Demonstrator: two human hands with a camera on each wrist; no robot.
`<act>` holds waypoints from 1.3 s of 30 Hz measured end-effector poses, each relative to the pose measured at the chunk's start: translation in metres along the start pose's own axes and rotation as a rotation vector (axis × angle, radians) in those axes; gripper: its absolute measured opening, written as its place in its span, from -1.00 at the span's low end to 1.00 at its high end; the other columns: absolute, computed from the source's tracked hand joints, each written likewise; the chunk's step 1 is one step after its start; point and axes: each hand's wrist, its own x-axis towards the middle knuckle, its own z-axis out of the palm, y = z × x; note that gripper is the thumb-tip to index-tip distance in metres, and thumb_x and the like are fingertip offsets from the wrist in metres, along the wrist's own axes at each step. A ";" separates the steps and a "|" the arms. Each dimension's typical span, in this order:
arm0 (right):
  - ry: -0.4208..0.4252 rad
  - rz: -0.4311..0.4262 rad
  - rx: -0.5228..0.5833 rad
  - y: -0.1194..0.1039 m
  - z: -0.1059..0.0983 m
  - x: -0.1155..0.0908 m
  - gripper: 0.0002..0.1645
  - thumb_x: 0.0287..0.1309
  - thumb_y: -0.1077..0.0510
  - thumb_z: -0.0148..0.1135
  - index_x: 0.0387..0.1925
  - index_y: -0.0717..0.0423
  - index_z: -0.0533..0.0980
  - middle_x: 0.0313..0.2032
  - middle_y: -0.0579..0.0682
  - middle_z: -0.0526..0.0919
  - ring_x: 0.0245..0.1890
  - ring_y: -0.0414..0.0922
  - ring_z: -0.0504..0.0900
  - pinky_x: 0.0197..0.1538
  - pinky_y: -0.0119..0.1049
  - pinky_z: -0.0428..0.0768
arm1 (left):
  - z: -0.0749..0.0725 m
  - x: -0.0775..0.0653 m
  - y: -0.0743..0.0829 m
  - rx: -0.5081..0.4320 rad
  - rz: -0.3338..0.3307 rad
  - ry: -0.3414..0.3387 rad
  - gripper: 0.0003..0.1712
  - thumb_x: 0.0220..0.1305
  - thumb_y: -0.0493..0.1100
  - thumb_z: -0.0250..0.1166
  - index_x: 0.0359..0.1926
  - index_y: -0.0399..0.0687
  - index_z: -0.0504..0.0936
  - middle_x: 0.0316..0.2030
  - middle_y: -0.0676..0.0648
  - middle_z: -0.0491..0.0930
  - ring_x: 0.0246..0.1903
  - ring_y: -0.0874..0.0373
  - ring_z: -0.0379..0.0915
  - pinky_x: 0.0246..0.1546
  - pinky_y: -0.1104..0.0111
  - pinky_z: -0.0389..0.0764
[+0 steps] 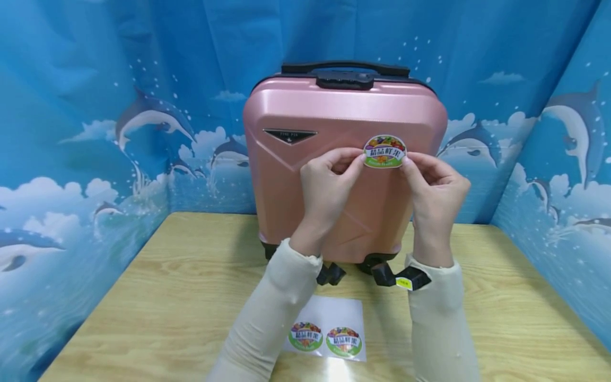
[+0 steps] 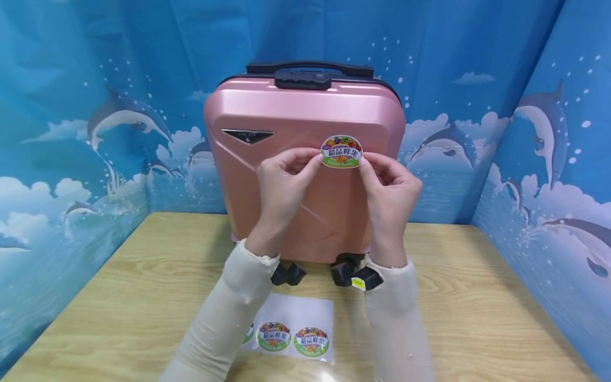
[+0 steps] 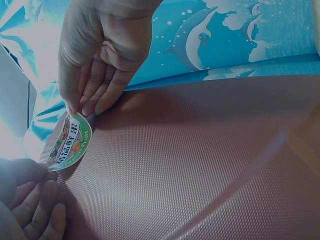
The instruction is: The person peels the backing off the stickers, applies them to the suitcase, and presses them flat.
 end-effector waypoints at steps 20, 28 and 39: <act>0.034 -0.094 -0.296 0.002 0.001 -0.003 -0.77 0.02 0.14 0.39 -0.28 0.21 0.69 -0.34 -0.05 0.72 -0.41 -0.15 0.61 -0.26 -0.46 0.58 | -0.002 0.001 0.002 0.312 0.119 0.022 -0.85 0.19 -0.11 0.32 -0.32 -0.07 0.74 -0.48 0.08 0.70 -0.57 0.38 0.51 -0.54 0.60 0.42; 0.057 -0.128 -0.299 0.002 0.002 -0.003 -0.77 0.02 0.15 0.40 -0.29 0.21 0.69 -0.32 -0.01 0.72 -0.43 -0.15 0.59 -0.28 -0.45 0.57 | -0.003 0.003 0.007 0.379 0.098 -0.001 -0.84 0.20 -0.08 0.30 -0.31 -0.05 0.72 -0.44 0.08 0.70 -0.54 0.36 0.53 -0.52 0.56 0.43; 0.083 -0.145 -0.303 0.007 0.006 -0.003 -0.79 0.00 0.17 0.40 -0.31 0.22 0.68 -0.39 -0.07 0.69 -0.47 -0.16 0.52 -0.35 -0.45 0.50 | -0.004 0.002 0.006 0.388 0.057 -0.012 -0.84 0.21 -0.08 0.29 -0.33 -0.05 0.71 -0.45 0.09 0.70 -0.54 0.37 0.53 -0.51 0.58 0.43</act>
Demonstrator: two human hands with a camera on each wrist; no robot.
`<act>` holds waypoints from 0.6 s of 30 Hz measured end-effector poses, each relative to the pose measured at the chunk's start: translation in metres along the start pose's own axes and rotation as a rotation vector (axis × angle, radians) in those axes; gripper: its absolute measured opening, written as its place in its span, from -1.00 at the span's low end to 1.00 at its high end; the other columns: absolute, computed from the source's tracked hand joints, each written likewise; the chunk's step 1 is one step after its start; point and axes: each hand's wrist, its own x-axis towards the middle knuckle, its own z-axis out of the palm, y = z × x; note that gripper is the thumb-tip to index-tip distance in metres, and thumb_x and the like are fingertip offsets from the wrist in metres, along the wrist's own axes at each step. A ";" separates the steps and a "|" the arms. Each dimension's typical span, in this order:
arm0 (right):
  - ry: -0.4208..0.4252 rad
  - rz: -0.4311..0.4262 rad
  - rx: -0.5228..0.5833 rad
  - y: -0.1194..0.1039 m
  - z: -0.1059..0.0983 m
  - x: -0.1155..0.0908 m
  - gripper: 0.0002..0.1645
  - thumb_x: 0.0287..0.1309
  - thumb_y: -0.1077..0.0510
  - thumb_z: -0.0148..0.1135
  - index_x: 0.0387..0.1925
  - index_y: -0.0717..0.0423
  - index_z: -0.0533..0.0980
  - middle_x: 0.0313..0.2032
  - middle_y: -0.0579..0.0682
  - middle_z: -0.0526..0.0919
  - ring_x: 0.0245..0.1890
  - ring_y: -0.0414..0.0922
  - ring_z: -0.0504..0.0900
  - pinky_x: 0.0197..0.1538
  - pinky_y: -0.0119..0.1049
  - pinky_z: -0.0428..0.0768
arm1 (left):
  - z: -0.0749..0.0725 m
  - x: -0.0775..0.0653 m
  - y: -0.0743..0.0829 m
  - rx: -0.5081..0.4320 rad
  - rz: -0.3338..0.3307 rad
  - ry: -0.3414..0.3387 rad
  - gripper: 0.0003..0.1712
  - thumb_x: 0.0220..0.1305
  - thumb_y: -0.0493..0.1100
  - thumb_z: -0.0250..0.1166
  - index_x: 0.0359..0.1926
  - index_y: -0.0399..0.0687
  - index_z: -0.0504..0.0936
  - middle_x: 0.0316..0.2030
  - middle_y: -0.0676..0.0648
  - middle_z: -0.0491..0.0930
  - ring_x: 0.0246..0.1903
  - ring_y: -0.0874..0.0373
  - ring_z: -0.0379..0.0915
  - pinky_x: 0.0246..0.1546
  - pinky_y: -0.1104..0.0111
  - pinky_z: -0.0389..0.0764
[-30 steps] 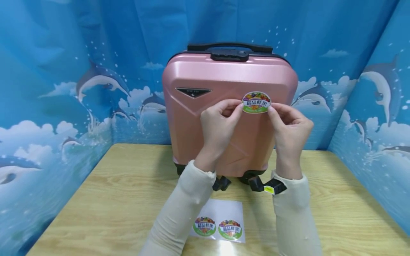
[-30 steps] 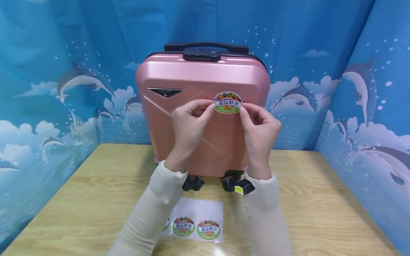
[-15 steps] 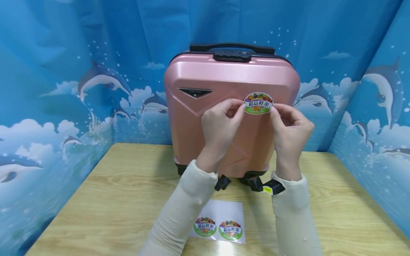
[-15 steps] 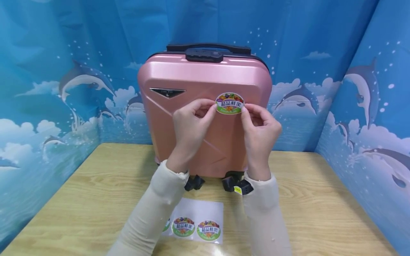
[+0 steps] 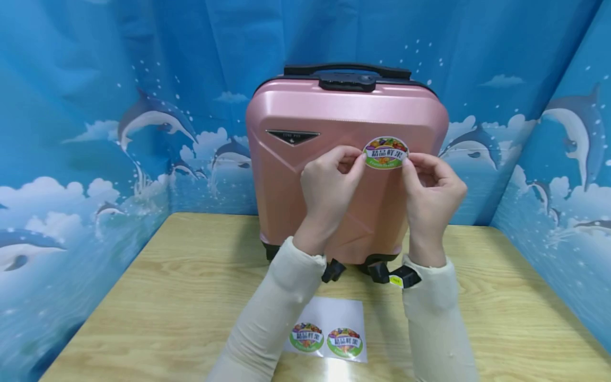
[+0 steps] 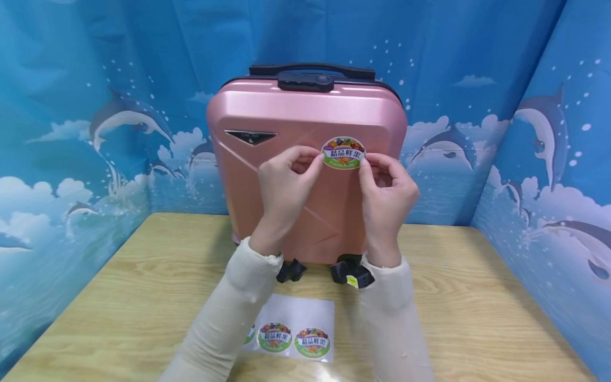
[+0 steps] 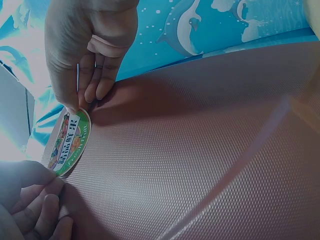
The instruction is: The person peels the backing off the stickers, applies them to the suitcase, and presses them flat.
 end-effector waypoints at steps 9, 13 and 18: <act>-0.004 -0.012 -0.030 -0.002 0.000 0.002 -0.77 0.02 0.14 0.39 -0.31 0.23 0.67 -0.38 -0.08 0.67 -0.45 -0.16 0.51 -0.32 -0.44 0.50 | 0.002 0.000 0.000 -0.027 0.001 0.025 -0.85 0.20 -0.11 0.29 -0.34 -0.08 0.70 -0.45 0.07 0.70 -0.54 0.35 0.53 -0.49 0.60 0.44; 0.000 -0.008 -0.044 -0.002 0.000 0.001 -0.77 0.02 0.13 0.39 -0.31 0.22 0.67 -0.42 -0.12 0.66 -0.46 -0.17 0.50 -0.33 -0.44 0.50 | 0.003 -0.001 -0.001 -0.032 -0.002 0.023 -0.85 0.20 -0.11 0.29 -0.34 -0.08 0.70 -0.45 0.06 0.69 -0.54 0.35 0.52 -0.48 0.60 0.44; 0.010 -0.016 -0.065 -0.001 0.000 0.001 -0.76 0.02 0.13 0.39 -0.31 0.23 0.67 -0.44 -0.14 0.64 -0.46 -0.18 0.50 -0.33 -0.46 0.50 | 0.003 -0.002 -0.002 -0.050 -0.003 0.023 -0.85 0.20 -0.11 0.30 -0.35 -0.10 0.70 -0.46 0.05 0.69 -0.55 0.34 0.51 -0.49 0.60 0.44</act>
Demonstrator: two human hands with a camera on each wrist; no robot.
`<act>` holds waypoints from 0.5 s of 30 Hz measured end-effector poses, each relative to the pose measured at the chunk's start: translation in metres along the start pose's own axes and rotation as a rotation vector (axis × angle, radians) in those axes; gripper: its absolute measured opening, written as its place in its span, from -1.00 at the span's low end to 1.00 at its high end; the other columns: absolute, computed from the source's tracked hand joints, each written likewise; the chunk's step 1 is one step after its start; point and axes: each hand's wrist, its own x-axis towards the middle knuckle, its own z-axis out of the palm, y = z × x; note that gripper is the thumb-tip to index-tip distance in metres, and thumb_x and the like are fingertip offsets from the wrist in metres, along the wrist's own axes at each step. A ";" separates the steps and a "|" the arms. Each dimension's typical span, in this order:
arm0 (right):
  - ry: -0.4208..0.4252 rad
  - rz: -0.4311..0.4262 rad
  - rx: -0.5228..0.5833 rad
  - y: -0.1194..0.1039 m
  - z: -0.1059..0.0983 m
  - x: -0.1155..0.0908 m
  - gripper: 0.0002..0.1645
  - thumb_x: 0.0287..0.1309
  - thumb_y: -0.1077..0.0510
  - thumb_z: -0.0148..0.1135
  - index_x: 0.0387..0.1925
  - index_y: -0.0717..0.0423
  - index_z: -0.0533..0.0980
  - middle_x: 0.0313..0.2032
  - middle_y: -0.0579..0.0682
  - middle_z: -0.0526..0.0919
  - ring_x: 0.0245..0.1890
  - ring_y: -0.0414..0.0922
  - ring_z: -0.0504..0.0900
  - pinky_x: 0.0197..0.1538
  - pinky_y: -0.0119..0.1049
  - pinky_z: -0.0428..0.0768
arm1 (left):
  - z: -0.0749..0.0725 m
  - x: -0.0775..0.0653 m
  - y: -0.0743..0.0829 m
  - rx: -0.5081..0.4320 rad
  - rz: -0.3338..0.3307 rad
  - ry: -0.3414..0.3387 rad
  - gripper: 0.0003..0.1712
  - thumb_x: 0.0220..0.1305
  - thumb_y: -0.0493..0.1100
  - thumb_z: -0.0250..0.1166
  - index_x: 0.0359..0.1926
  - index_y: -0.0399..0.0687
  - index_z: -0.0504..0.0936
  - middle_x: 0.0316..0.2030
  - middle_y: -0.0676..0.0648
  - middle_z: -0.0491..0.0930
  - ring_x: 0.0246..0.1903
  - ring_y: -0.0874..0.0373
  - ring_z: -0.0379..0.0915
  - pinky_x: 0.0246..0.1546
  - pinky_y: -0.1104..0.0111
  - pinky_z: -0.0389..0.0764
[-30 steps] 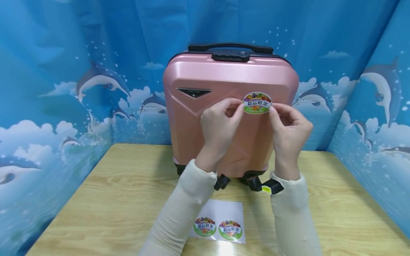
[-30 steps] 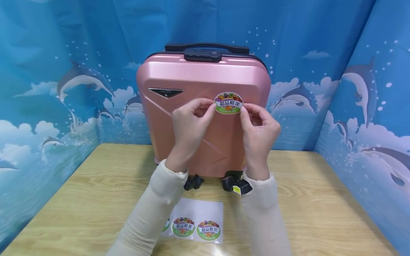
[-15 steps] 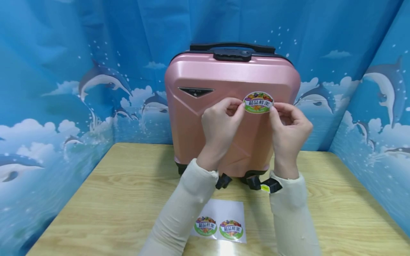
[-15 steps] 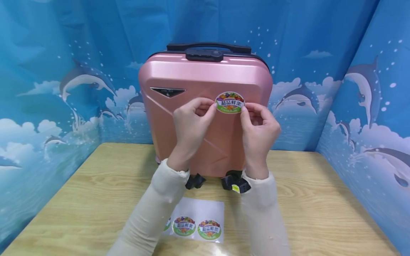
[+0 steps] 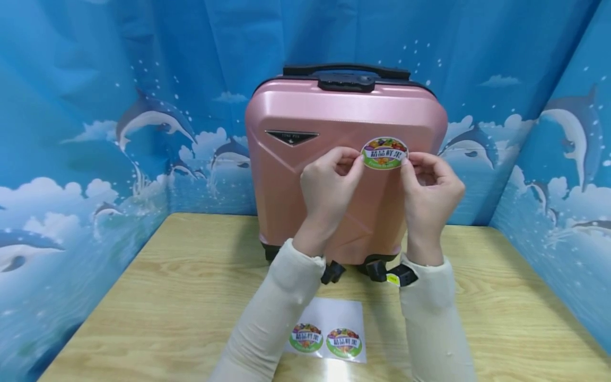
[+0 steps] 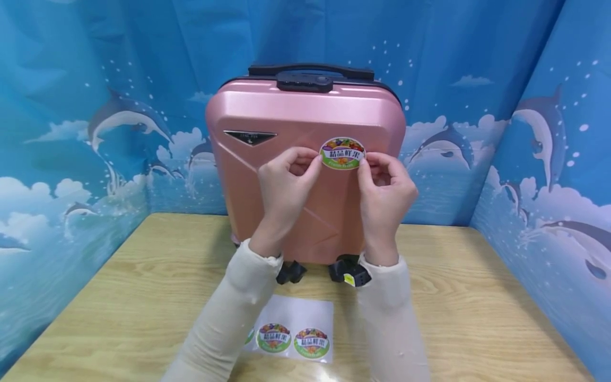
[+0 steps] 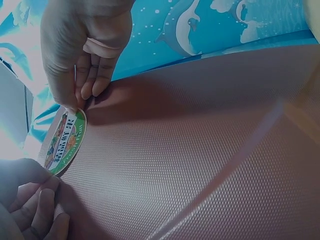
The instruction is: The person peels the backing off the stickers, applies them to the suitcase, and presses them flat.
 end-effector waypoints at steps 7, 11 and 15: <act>0.019 -0.009 0.002 0.000 0.002 0.000 -0.77 0.01 0.14 0.39 -0.32 0.23 0.67 -0.45 -0.13 0.64 -0.47 -0.19 0.50 -0.32 -0.47 0.50 | 0.000 0.000 -0.002 -0.020 0.001 0.003 -0.86 0.19 -0.12 0.31 -0.36 -0.09 0.70 -0.47 0.06 0.69 -0.56 0.34 0.51 -0.49 0.60 0.46; 0.012 -0.011 -0.006 0.000 0.002 0.000 -0.77 0.02 0.14 0.39 -0.31 0.23 0.67 -0.42 -0.10 0.66 -0.45 -0.19 0.51 -0.30 -0.47 0.51 | 0.000 0.000 -0.003 -0.023 0.000 0.006 -0.87 0.17 -0.12 0.32 -0.36 -0.08 0.71 -0.47 0.07 0.69 -0.57 0.35 0.51 -0.49 0.60 0.46; 0.005 -0.014 -0.012 -0.001 0.001 0.000 -0.76 0.03 0.14 0.38 -0.30 0.23 0.66 -0.41 -0.08 0.66 -0.44 -0.19 0.51 -0.29 -0.46 0.52 | 0.000 0.000 -0.004 -0.019 0.002 0.001 -0.86 0.18 -0.11 0.32 -0.36 -0.07 0.72 -0.47 0.08 0.69 -0.57 0.35 0.51 -0.49 0.59 0.46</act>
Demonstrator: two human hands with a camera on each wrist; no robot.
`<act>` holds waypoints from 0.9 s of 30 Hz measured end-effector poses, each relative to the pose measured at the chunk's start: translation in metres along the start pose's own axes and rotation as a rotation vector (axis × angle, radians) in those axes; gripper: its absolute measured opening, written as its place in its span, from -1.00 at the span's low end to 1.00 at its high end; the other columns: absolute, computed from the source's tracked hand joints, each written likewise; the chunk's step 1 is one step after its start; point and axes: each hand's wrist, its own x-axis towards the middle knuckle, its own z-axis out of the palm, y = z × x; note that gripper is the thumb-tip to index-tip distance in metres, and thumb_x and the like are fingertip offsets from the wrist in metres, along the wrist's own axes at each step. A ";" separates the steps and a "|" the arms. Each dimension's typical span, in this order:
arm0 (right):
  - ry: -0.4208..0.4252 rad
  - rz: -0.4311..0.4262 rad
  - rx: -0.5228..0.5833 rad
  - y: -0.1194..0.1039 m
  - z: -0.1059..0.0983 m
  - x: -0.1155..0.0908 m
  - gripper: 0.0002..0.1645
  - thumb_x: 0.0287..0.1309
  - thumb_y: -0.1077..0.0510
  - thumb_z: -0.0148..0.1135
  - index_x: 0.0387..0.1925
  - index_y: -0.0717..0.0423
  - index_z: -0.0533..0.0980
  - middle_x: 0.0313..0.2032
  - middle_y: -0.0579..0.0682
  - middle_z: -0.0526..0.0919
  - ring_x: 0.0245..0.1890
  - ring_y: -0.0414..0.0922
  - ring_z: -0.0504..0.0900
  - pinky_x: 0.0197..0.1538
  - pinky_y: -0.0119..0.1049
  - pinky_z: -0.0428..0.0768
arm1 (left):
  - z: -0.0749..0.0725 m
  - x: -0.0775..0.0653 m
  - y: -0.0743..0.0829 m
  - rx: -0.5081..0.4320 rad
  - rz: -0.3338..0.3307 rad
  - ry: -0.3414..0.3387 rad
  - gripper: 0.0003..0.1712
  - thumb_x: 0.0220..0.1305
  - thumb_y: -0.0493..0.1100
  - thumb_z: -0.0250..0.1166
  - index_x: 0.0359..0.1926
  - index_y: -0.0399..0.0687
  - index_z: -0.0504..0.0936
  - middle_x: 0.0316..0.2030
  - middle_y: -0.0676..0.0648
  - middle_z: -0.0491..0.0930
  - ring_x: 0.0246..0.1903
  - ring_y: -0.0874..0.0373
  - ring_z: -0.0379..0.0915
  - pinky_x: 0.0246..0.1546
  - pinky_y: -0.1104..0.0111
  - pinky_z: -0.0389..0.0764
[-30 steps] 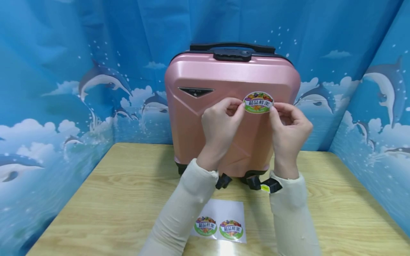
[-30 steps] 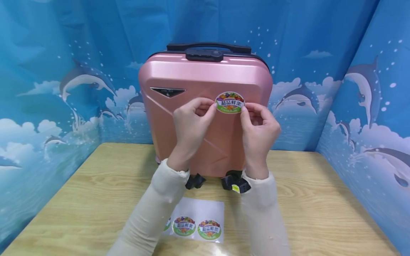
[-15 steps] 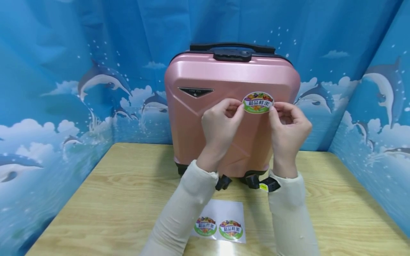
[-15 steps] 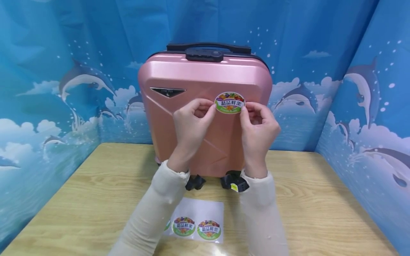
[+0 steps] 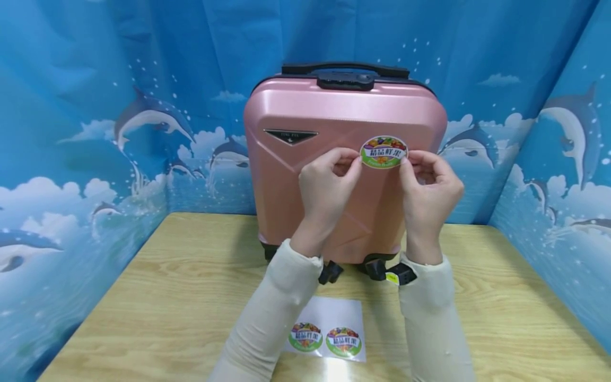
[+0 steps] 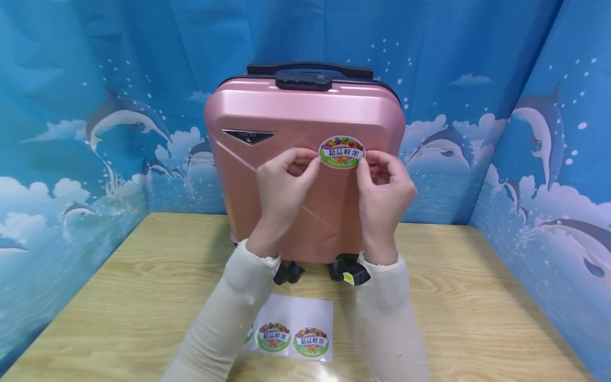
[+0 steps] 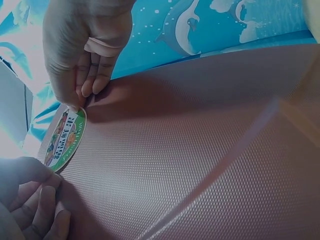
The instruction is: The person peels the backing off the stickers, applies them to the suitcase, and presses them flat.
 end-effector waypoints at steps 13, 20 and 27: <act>-0.011 -0.003 0.010 -0.001 0.000 0.001 -0.77 0.03 0.16 0.38 -0.30 0.24 0.66 -0.40 -0.07 0.66 -0.45 -0.18 0.50 -0.28 -0.47 0.53 | -0.001 0.000 0.000 0.015 0.003 -0.021 -0.86 0.18 -0.11 0.31 -0.35 -0.07 0.73 -0.46 0.07 0.70 -0.56 0.35 0.52 -0.49 0.60 0.45; -0.015 -0.006 -0.002 -0.002 -0.001 0.001 -0.76 0.04 0.15 0.38 -0.28 0.24 0.66 -0.38 -0.04 0.67 -0.44 -0.19 0.51 -0.26 -0.47 0.54 | -0.002 0.002 0.001 -0.003 0.022 -0.008 -0.84 0.19 -0.12 0.31 -0.32 -0.09 0.74 -0.45 0.05 0.71 -0.57 0.35 0.53 -0.51 0.61 0.45; -0.030 -0.020 -0.022 -0.002 -0.002 0.004 -0.76 0.03 0.16 0.37 -0.28 0.24 0.67 -0.40 -0.04 0.67 -0.45 -0.21 0.52 -0.29 -0.48 0.51 | -0.007 0.007 0.005 -0.083 0.025 -0.019 -0.80 0.20 -0.16 0.31 -0.23 -0.17 0.73 -0.36 -0.03 0.72 -0.56 0.33 0.56 -0.53 0.63 0.48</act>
